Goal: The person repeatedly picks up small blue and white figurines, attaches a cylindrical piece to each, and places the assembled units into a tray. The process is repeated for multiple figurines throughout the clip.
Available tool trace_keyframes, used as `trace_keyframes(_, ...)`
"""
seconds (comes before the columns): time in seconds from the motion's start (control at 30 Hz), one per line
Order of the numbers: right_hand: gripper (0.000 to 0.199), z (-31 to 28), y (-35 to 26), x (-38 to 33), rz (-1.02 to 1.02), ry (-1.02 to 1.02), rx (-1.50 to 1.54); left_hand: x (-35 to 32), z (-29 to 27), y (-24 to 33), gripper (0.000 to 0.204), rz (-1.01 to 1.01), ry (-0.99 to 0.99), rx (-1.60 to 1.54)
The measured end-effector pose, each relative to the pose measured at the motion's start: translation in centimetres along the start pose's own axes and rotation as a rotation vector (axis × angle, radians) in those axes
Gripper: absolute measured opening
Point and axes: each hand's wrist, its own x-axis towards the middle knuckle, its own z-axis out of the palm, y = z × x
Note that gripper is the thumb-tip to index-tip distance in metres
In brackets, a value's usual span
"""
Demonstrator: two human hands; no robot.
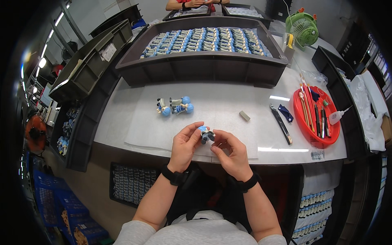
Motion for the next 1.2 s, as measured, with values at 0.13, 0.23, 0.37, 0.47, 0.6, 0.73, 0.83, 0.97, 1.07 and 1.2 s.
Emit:
trace_keyframes(0.13, 0.031, 0.1, -0.3, 0.0, 0.016, 0.044, 0.026, -0.1, 0.1, 0.2, 0.027, 0.013, -0.009, -0.011)
trace_keyframes(0.23, 0.027, 0.0, -0.5, 0.0, 0.049, 0.042, 0.033, -0.1, -0.1, -0.1, 0.027, 0.082, -0.047, -0.018)
trace_keyframes(0.37, 0.024, -0.3, -0.2, -0.1, 0.040, 0.024, 0.015, -0.3, -0.1, -0.2, 0.030, 0.144, -0.077, -0.014)
trace_keyframes(0.47, 0.024, -0.2, -0.3, -0.1, 0.047, 0.020, 0.028, -0.4, -0.2, -0.2, 0.031, 0.168, -0.088, -0.016)
trace_keyframes(0.6, 0.024, 0.5, -0.5, -0.1, 0.049, 0.061, 0.056, -0.7, -0.4, -0.1, 0.032, 0.174, -0.089, -0.014)
trace_keyframes(0.73, 0.029, 0.7, -0.9, 0.0, -0.013, 0.032, -0.039, -0.5, -0.3, 0.0, 0.034, 0.174, -0.095, -0.016)
trace_keyframes(0.83, 0.031, 0.1, -0.4, -0.1, -0.059, 0.051, -0.109, 0.0, -0.2, -0.8, 0.034, 0.189, -0.122, -0.019)
trace_keyframes(0.97, 0.027, 0.0, -0.1, 0.1, -0.151, 0.058, -0.018, -0.6, 0.1, 0.1, 0.030, 0.147, -0.076, -0.053)
trace_keyframes(1.07, 0.031, -1.5, -1.3, -0.2, 0.004, 0.024, 0.160, -0.3, -1.5, -0.4, 0.032, 0.121, -0.049, -0.040)
trace_keyframes(1.2, 0.032, -7.0, -3.9, -3.7, -0.085, 0.161, 0.222, -0.1, -0.7, -0.7, 0.030, 0.124, -0.046, 0.043)
